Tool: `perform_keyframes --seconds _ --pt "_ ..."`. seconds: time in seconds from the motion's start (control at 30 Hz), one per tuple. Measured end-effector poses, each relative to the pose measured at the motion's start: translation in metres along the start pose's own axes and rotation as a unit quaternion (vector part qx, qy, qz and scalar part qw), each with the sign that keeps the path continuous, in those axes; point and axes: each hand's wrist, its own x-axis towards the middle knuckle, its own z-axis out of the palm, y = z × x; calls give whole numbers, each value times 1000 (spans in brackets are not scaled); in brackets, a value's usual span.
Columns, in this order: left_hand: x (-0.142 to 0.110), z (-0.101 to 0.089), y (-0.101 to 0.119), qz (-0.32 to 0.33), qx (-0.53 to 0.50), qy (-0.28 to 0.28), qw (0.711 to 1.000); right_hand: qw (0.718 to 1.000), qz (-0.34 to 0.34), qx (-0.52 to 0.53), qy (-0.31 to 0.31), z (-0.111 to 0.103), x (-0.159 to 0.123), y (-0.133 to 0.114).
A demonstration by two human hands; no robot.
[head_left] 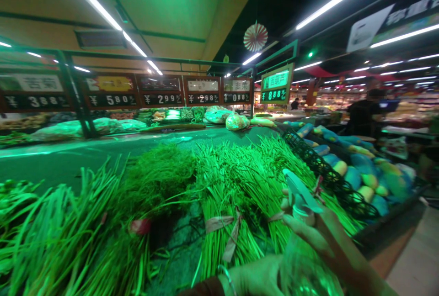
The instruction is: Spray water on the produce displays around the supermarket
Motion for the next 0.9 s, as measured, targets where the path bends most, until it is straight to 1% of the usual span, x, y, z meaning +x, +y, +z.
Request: perform_keyframes --seconds 0.1,0.2,0.3,0.4,0.57,0.63,0.77,0.9 --pt "1 -4 -4 -1 9 23 1000 1000 8 3 0 -1 1 2" --pt "3 -8 -6 -3 14 47 999 1000 6 26 2 -1 1 -2" --pt "4 -8 -4 -3 12 56 998 999 3 37 5 -1 0 -6" --pt "5 -3 0 2 5 51 999 999 14 46 9 -1 0 -8" --pt "7 14 8 24 -23 19 999 997 41 65 11 0 -1 -9" --pt "8 18 12 26 -35 13 999 997 42 69 12 1 -1 -10" --pt "9 18 15 19 -49 11 999 997 35 63 11 1 0 -11" --pt "9 13 8 33 -44 19 998 998 36 52 23 1 1 -9"
